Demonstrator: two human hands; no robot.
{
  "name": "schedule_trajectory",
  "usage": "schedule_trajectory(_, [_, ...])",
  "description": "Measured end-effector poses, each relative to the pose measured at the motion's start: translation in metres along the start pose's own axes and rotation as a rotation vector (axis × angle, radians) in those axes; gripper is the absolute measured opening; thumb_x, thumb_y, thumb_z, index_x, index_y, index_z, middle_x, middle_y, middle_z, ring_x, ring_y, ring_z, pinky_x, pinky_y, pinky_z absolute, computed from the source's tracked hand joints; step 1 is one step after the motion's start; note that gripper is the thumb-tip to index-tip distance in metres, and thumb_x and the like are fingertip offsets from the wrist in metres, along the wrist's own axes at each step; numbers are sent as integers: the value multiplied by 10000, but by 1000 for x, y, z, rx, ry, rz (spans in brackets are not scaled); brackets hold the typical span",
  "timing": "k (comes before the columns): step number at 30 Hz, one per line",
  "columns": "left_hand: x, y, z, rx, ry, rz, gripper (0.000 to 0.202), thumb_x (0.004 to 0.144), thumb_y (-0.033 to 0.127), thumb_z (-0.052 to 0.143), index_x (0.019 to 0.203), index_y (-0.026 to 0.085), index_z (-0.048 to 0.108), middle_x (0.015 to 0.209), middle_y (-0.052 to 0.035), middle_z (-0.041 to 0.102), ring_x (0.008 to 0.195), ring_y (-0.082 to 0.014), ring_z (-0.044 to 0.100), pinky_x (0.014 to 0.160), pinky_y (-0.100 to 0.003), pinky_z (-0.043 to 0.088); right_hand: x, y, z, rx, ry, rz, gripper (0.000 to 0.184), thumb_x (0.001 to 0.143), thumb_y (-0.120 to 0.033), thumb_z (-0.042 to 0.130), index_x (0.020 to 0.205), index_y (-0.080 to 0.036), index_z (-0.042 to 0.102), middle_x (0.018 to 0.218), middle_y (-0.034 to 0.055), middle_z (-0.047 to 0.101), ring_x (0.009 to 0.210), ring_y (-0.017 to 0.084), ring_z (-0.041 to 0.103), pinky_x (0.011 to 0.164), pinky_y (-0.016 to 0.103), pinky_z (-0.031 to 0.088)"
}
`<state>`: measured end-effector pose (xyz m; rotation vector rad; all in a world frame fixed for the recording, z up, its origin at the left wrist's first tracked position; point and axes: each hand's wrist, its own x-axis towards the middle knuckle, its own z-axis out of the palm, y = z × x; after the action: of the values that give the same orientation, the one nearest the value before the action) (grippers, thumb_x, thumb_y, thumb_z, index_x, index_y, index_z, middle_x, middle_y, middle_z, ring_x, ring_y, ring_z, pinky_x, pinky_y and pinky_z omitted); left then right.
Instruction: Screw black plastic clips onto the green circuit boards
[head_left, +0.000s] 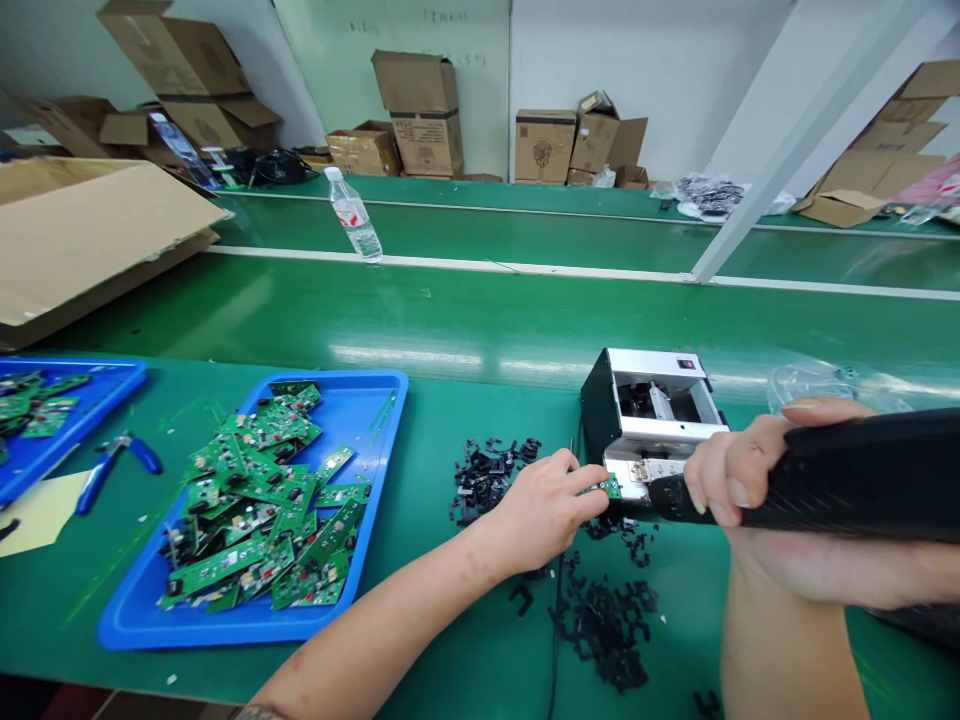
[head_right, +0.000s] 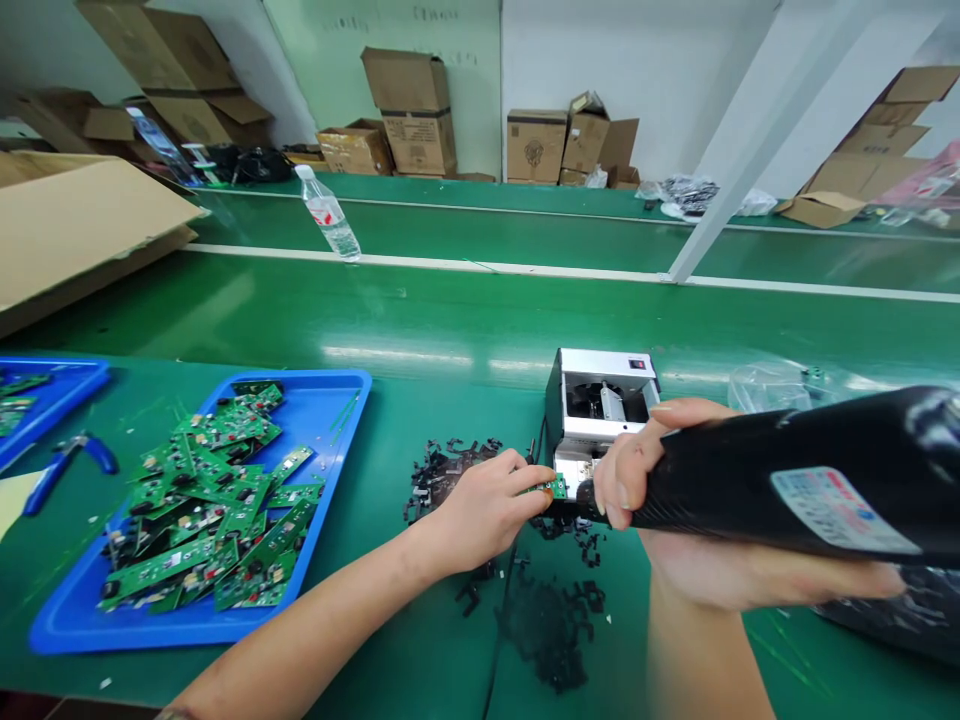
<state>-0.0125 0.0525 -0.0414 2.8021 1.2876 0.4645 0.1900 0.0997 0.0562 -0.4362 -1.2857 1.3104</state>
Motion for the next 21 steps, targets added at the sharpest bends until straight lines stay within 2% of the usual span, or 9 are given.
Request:
schedule_trajectory(3, [1, 1, -1, -2, -16, 2, 179, 962, 123, 511, 1074, 191, 632, 1384, -21, 599, 945, -219, 495, 822, -363, 500, 4, 5, 10, 17, -29, -66, 709, 738, -881, 564, 1127, -312, 730, 614, -12, 626, 401, 151, 506, 379, 310, 403])
schedule_trajectory(7, [1, 1, -3, -7, -13, 1, 191, 950, 108, 497, 1059, 190, 631, 1364, -19, 611, 926, -218, 489, 811, -363, 496, 7, 6, 13, -5, -10, -68, 736, 701, -913, 555, 1091, -314, 732, 580, -24, 615, 370, 152, 490, 351, 303, 392])
schedule_trajectory(14, [0, 1, -2, -15, 21, 3, 191, 952, 105, 492, 1052, 192, 628, 1355, -13, 607, 929, -211, 487, 804, -350, 491, 13, 4, 24, -8, 59, -14, 673, 637, -896, 640, 939, -306, 753, 530, -30, 617, 316, 158, 471, 302, 299, 370])
schedule_trajectory(21, [-1, 2, 0, 13, -7, -17, 184, 971, 143, 503, 1091, 207, 627, 1357, -45, 583, 942, -207, 502, 806, -354, 500, 13, 6, 33, -26, 11, -38, 661, 615, -909, 640, 812, -285, 737, 459, -31, 609, 251, 167, 431, 280, 304, 357])
